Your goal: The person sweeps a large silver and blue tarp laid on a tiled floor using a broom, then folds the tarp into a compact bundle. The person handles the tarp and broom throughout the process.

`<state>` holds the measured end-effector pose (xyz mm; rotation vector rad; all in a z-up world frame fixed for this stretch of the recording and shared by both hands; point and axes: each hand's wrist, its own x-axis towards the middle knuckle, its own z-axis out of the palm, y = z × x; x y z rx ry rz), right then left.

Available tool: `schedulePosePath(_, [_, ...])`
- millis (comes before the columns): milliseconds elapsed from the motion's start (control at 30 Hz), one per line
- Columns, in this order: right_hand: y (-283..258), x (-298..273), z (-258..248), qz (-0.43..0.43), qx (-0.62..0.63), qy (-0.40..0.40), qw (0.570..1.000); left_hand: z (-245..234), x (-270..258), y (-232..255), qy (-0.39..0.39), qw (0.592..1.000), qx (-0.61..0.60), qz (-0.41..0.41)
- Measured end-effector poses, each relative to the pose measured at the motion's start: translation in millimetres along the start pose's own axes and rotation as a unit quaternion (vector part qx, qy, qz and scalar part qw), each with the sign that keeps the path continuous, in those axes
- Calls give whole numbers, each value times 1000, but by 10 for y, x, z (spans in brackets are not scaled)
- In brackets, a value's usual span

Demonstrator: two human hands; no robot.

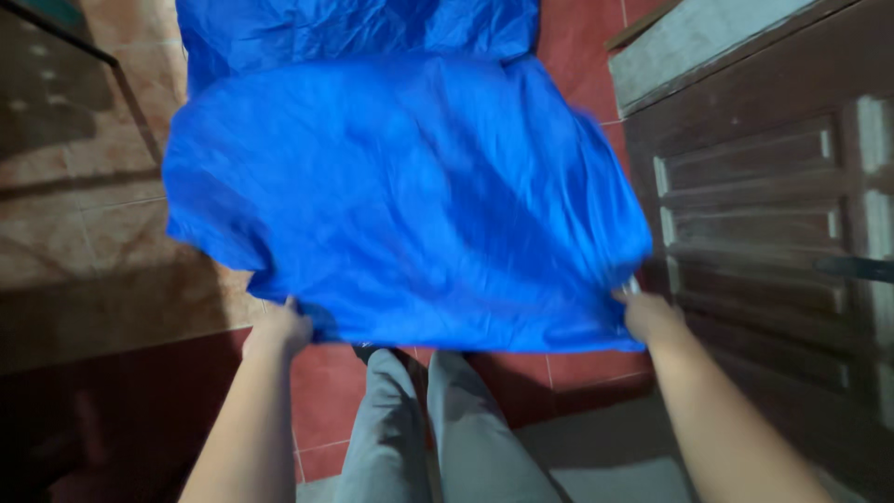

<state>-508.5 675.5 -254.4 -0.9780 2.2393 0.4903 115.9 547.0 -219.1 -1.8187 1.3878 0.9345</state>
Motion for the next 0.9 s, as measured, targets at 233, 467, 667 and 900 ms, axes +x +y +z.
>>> schedulePosePath(233, [129,389,-176,-140,144,187,962,20,32,-243,106,986,128,8])
schedulePosePath(467, [-865,-64,-1772,-347,329,515,712,-615,-472,278,545,823,-126,102])
schedulePosePath(667, [-306,-608,-945,56,200,191,959,45,-477,494,293,936,102,166])
schedulePosePath(900, [1043,-261,210,74,-10,102,992,1344,-261,837,-33,966,169,191])
